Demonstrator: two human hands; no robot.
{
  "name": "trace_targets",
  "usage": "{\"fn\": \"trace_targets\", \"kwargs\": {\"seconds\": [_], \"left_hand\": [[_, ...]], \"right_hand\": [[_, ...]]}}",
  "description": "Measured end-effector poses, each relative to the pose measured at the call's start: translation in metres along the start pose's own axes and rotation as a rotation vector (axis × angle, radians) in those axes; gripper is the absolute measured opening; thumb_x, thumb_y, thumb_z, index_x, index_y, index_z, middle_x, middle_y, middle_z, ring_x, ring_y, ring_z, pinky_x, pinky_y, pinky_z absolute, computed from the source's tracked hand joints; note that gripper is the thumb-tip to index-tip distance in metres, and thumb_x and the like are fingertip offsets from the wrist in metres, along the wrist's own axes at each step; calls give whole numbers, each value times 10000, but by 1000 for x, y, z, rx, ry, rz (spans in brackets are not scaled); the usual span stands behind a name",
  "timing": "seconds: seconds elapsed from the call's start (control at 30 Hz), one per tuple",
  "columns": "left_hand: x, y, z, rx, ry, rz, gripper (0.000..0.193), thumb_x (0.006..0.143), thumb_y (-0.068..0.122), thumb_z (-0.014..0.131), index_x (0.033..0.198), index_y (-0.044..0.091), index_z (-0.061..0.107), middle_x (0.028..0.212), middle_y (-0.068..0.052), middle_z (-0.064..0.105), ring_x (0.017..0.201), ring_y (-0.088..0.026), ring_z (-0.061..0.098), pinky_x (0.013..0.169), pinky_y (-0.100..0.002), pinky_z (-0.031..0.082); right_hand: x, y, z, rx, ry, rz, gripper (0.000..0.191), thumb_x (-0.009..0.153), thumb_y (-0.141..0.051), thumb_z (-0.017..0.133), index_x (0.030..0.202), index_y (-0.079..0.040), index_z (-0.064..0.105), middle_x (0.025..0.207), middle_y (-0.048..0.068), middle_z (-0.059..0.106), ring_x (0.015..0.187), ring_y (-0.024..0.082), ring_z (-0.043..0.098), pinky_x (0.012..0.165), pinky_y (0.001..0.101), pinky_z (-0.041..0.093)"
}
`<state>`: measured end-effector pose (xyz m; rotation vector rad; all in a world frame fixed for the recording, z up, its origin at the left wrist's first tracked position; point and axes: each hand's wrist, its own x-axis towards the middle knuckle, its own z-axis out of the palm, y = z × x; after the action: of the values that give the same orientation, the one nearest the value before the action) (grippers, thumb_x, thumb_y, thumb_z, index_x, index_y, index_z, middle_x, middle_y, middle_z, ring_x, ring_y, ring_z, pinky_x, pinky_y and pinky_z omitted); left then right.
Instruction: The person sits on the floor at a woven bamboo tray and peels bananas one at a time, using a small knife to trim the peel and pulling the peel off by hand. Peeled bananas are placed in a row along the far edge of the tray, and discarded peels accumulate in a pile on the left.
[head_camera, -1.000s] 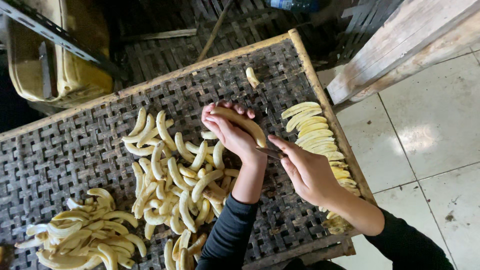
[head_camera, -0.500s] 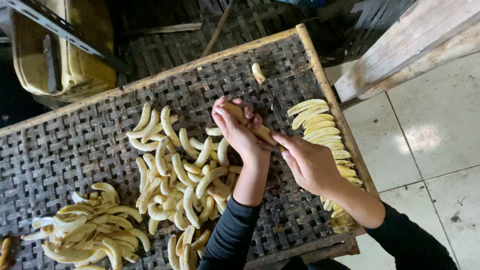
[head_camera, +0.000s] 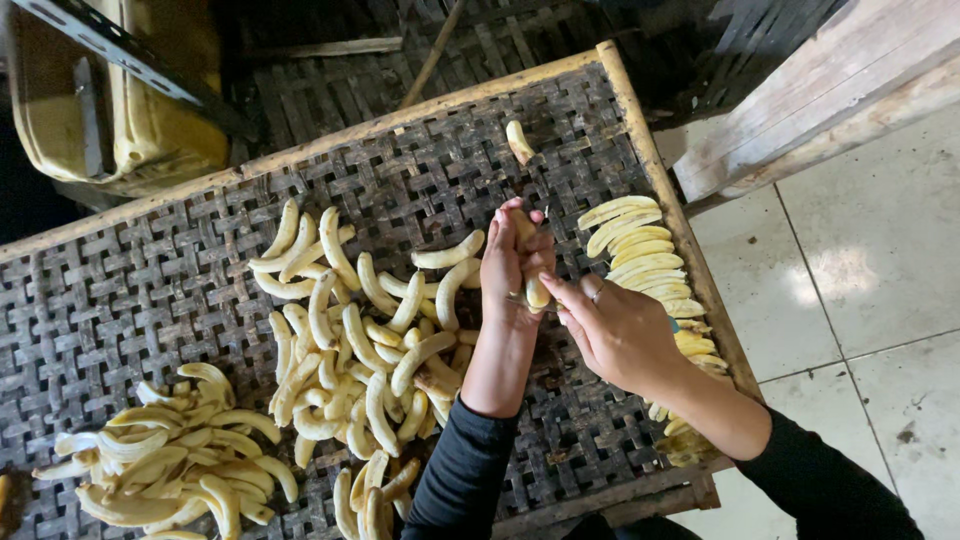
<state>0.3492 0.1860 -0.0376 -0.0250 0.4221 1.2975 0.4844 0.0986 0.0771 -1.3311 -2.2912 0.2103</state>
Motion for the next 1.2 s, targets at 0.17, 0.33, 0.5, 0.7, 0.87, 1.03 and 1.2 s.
{"fn": "trace_targets", "kwargs": {"seconds": [0.17,0.33,0.5,0.7,0.87,1.03,1.2], "left_hand": [[-9,-1,10,-86,-63,4,234,1135,301,436,1186,107,556,1009,-108,617,680,-109,482,513,-190,427],[-21,-4,20,-127,51,38,221,1120,268,442,1184,94,564,1032,-110,621,867,-193,598,801,-287,564],[-35,-12,26,-191,-56,-14,238,1121,282,450,1172,77,560,1051,-122,634,928,-225,630,885,-331,566],[-33,-18,16,-282,-29,-71,227,1138,267,429,1152,88,569,1009,-126,650,962,-251,644,923,-355,563],[-24,-26,-6,-377,-15,-218,240,1143,238,413,1099,46,550,1058,-171,671,1091,-300,651,1041,-402,540],[-21,-38,-26,-246,95,-217,232,1123,167,368,1139,24,550,1253,-204,659,1249,-334,619,1164,-456,449],[-24,-22,-25,-151,-120,-336,415,1163,243,344,1459,-20,470,1478,-181,545,1409,-296,488,1258,-469,341]], "right_hand": [[2,4,3,62,20,-3,453,967,-163,637,1409,-117,549,876,71,622,654,240,638,539,375,512],[4,6,5,100,-49,57,436,974,-157,622,1399,-110,541,891,75,687,637,248,669,508,377,513],[7,11,9,82,16,23,402,1003,-140,594,1396,-91,521,1081,115,737,719,248,719,522,344,531],[3,22,17,-74,-82,99,554,926,-121,633,1465,-127,505,980,126,728,554,241,674,450,334,527],[2,39,32,-150,-120,127,606,904,-147,655,1485,-162,484,1048,157,733,498,221,656,369,314,502],[3,59,45,-185,-169,159,489,976,-273,655,1432,-205,491,1004,145,729,503,224,647,358,323,479],[11,78,38,-291,-106,133,482,1055,-215,597,1501,-78,474,1027,188,691,529,193,619,357,300,445]]}}
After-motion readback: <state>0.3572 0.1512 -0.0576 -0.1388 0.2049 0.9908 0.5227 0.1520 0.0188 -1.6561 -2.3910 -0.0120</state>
